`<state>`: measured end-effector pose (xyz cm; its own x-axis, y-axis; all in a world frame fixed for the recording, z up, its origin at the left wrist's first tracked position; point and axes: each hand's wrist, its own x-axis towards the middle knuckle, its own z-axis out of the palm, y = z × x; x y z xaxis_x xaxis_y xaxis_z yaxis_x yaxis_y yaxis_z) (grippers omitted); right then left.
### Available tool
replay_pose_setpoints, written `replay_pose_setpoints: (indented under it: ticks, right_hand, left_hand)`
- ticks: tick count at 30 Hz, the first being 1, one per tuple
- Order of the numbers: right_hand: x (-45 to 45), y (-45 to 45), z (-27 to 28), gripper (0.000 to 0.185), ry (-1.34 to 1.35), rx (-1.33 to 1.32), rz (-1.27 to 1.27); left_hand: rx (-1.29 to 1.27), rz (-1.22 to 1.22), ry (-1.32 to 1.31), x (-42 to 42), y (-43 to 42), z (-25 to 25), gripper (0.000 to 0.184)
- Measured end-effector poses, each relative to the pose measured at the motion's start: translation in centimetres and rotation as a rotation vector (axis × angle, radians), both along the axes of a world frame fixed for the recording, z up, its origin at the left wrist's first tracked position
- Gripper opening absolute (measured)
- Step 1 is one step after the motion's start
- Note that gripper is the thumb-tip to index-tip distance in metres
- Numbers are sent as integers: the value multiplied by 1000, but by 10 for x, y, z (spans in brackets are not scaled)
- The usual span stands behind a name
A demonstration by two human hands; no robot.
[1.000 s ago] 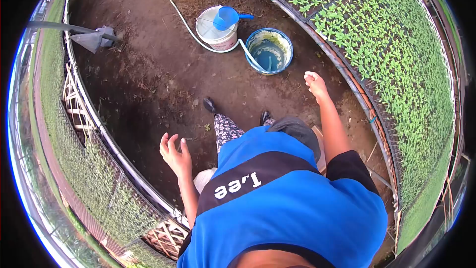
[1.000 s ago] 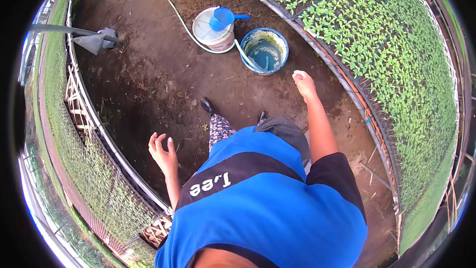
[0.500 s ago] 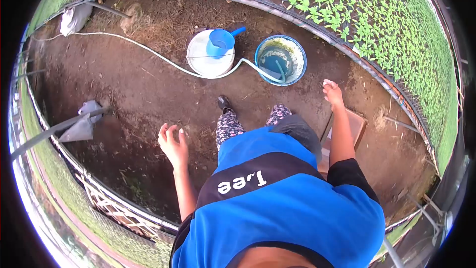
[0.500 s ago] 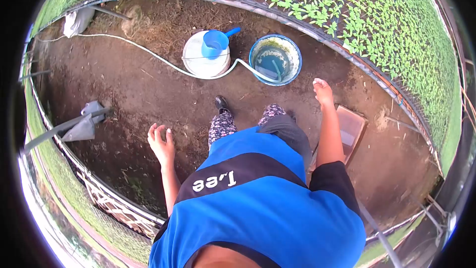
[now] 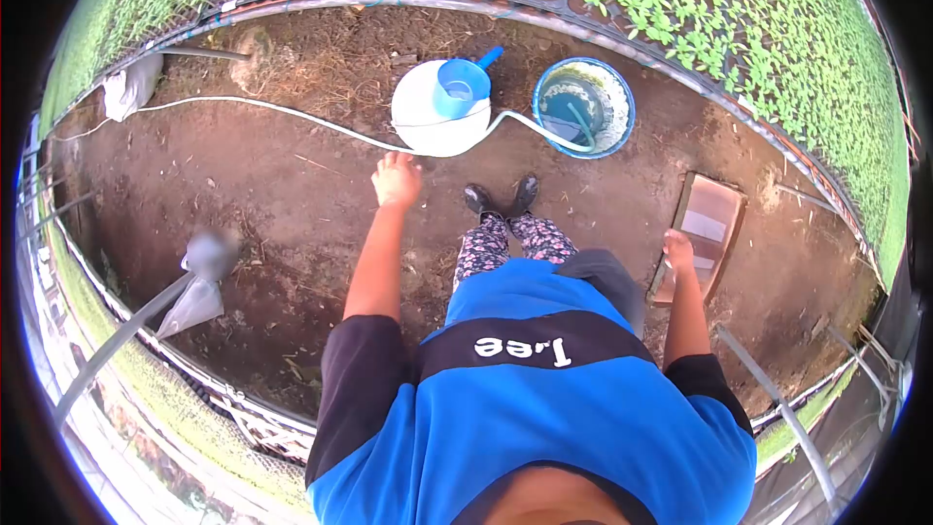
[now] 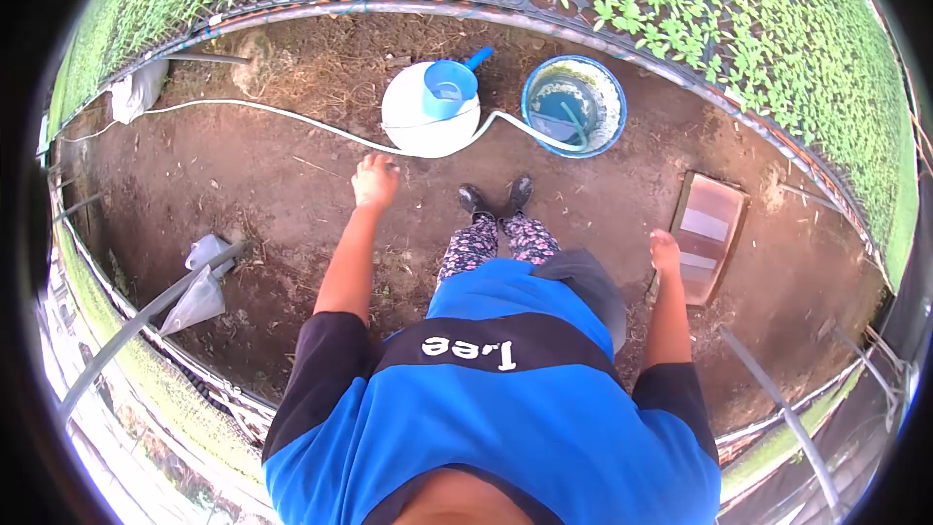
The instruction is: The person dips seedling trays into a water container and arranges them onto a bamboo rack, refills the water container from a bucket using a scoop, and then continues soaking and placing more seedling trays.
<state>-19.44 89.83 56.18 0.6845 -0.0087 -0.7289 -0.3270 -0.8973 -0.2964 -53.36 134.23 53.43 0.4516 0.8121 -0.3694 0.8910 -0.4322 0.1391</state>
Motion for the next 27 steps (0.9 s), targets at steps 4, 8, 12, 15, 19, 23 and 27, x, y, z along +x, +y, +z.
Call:
replay_pose_setpoints:
  ticks: [4,8,12,15,19,23,27]
  right_hand:
    - [-8,-26,-16,33,41,-34,2]
    - [-31,-59,-28,28,-40,123,-19]
    - [-66,-66,-22,25,-124,44,43]
    - [-81,-28,-42,26,-205,-18,170]
    - [-88,130,-73,25,-228,120,500]
    - [-79,297,-117,26,-93,301,633]
    - [-59,399,-174,28,-122,284,818]
  left_hand:
    - [-105,-21,46,32,7,-32,39]
    - [-172,-107,102,56,24,-63,43]
    - [-277,-162,139,72,38,-87,45]
    - [-279,-221,92,78,47,-106,46]
    - [-256,-275,25,66,54,-137,58]
    - [-346,-282,111,51,60,-170,67]
    - [-523,-327,241,33,32,-194,62]
